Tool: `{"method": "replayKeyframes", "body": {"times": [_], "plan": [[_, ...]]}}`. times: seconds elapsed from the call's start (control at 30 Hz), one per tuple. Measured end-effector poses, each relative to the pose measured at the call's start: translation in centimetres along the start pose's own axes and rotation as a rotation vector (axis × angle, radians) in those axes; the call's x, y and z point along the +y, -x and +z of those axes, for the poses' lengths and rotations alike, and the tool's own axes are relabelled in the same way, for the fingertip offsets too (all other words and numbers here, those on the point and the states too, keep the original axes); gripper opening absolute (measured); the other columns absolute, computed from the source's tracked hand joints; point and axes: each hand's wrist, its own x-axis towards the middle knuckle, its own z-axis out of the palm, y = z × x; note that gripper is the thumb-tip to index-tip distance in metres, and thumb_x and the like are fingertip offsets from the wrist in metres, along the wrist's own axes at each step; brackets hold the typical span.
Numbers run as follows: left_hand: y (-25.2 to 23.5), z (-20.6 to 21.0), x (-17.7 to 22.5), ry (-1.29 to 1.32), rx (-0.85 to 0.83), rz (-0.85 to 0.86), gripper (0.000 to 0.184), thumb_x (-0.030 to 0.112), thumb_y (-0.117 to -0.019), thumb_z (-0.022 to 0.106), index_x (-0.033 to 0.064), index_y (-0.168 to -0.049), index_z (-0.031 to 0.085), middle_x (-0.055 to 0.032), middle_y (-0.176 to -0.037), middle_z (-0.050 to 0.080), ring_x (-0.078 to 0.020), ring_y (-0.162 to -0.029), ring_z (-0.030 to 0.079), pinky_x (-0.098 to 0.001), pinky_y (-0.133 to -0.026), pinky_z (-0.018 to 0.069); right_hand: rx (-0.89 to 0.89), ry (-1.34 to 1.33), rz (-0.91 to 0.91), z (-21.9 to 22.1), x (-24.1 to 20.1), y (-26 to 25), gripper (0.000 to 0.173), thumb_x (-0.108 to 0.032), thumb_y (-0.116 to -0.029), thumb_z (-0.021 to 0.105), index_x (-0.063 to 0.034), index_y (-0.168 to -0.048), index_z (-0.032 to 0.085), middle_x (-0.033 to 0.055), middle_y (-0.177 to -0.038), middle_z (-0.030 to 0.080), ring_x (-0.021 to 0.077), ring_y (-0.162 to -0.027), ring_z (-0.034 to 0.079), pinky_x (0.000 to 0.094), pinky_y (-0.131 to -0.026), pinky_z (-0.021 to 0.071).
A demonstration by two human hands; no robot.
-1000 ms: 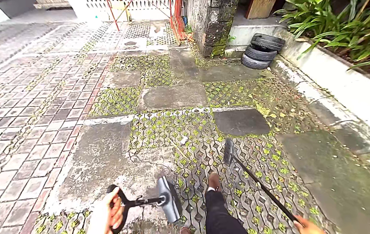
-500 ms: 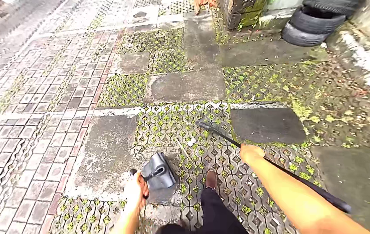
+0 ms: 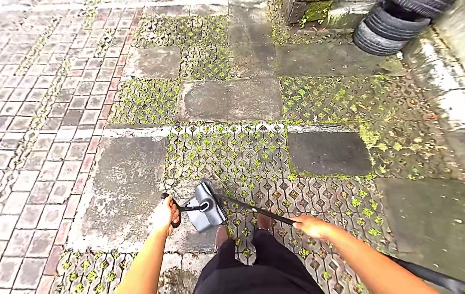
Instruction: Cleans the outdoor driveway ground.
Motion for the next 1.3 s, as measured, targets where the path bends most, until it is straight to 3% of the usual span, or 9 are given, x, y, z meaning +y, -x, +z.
{"method": "replayKeyframes", "body": {"times": [0.07,0.17,0.33,0.5,0.63,0.93,1.07,1.17,1.3], "plan": [[-0.1,-1.8,0.2,-0.036,-0.057,-0.025,0.040,0.038,-0.1103,0.040,0.0163,-0.076,0.041,0.0045,-0.049,0.030,-0.0094,-0.034,0.028,-0.0254,-0.034,0.0309,0.077,0.079,0.074,0.0,2.8,4.3,0.048,-0.042,-0.1108,0.039,-0.0353,-0.158,0.044,0.0171,-0.143,0.062,0.0385,-0.130,0.059,0.0634,-0.109,0.0443],[-0.1,-5.4,-0.5,-0.074,-0.105,-0.037,0.042,0.038,-0.1110,0.038,0.0172,-0.075,0.041,0.0053,-0.048,0.030,-0.0085,-0.034,0.028,-0.0247,-0.033,0.0304,0.181,0.186,0.365,2.2,4.3,10.9,0.049,-0.043,-0.1090,0.040,-0.0433,-0.158,0.039,0.0215,-0.128,0.069,0.0463,-0.118,0.065,0.0700,-0.094,0.0502],[-0.4,-10.6,-1.6,-0.072,-0.083,0.004,0.046,0.035,-0.1125,0.035,0.0170,-0.071,0.040,0.0054,-0.045,0.029,-0.0086,-0.032,0.028,-0.0254,-0.031,0.0311,0.258,0.036,0.703,10.9,3.9,9.5,0.049,-0.033,-0.0995,0.055,-0.0164,-0.145,0.056,0.0281,-0.128,0.066,0.0493,-0.118,0.065,0.0710,-0.090,0.0515],[0.4,-10.6,-2.1,-0.025,-0.050,0.036,0.046,0.032,-0.1126,0.038,0.0148,-0.070,0.041,0.0043,-0.044,0.030,-0.0088,-0.031,0.030,-0.0257,-0.031,0.0328,0.104,-0.179,0.415,14.1,4.3,7.7,0.044,-0.036,-0.1089,0.045,-0.0246,-0.150,0.055,0.0179,-0.140,0.063,0.0382,-0.127,0.062,0.0632,-0.105,0.0470],[1.0,-9.6,-2.2,0.010,-0.053,0.046,0.043,0.032,-0.1125,0.041,0.0119,-0.074,0.043,0.0030,-0.045,0.032,-0.0092,-0.032,0.031,-0.0254,-0.031,0.0339,0.186,-0.254,0.284,11.8,4.1,10.2,0.046,-0.039,-0.1109,0.043,-0.0310,-0.156,0.048,0.0183,-0.127,0.068,0.0333,-0.102,0.068,0.0565,-0.090,0.0519],[1.5,-10.1,-3.0,0.049,0.070,0.048,0.045,0.033,-0.1122,0.043,0.0120,-0.073,0.043,0.0032,-0.045,0.031,-0.0094,-0.032,0.032,-0.0254,-0.032,0.0348,0.251,0.213,0.457,6.2,-15.2,0.7,0.050,-0.025,-0.0980,0.057,-0.0161,-0.147,0.054,0.0245,-0.132,0.065,0.0454,-0.120,0.063,0.0667,-0.090,0.0530],[1.3,-10.2,-2.9,0.047,0.078,0.035,0.045,0.034,-0.1120,0.044,0.0124,-0.072,0.043,0.0031,-0.045,0.032,-0.0094,-0.032,0.033,-0.0255,-0.032,0.0343,0.027,0.127,0.187,6.4,-11.2,0.0,0.050,-0.037,-0.1095,0.041,-0.0245,-0.157,0.046,0.0179,-0.147,0.058,0.0380,-0.135,0.056,0.0625,-0.110,0.0436],[1.5,-10.0,-3.2,0.011,0.096,0.038,0.045,0.035,-0.1115,0.045,0.0108,-0.074,0.045,0.0015,-0.046,0.034,-0.0107,-0.032,0.033,-0.0267,-0.032,0.0345,0.033,-0.006,0.135,4.3,-5.5,3.5,0.049,-0.045,-0.1118,0.037,-0.0305,-0.159,0.042,0.0202,-0.130,0.063,0.0335,-0.099,0.064,0.0541,-0.084,0.0509],[1.6,-10.9,-2.8,-0.177,0.102,0.022,0.040,0.038,-0.1116,0.044,0.0071,-0.085,0.049,-0.0005,-0.049,0.037,-0.0123,-0.033,0.035,-0.0283,-0.033,0.0363,0.123,0.222,0.263,2.3,-4.8,7.3,0.050,-0.043,-0.1109,0.037,-0.0342,-0.160,0.039,0.0210,-0.139,0.063,0.0430,-0.129,0.060,0.0664,-0.106,0.0454]]}}
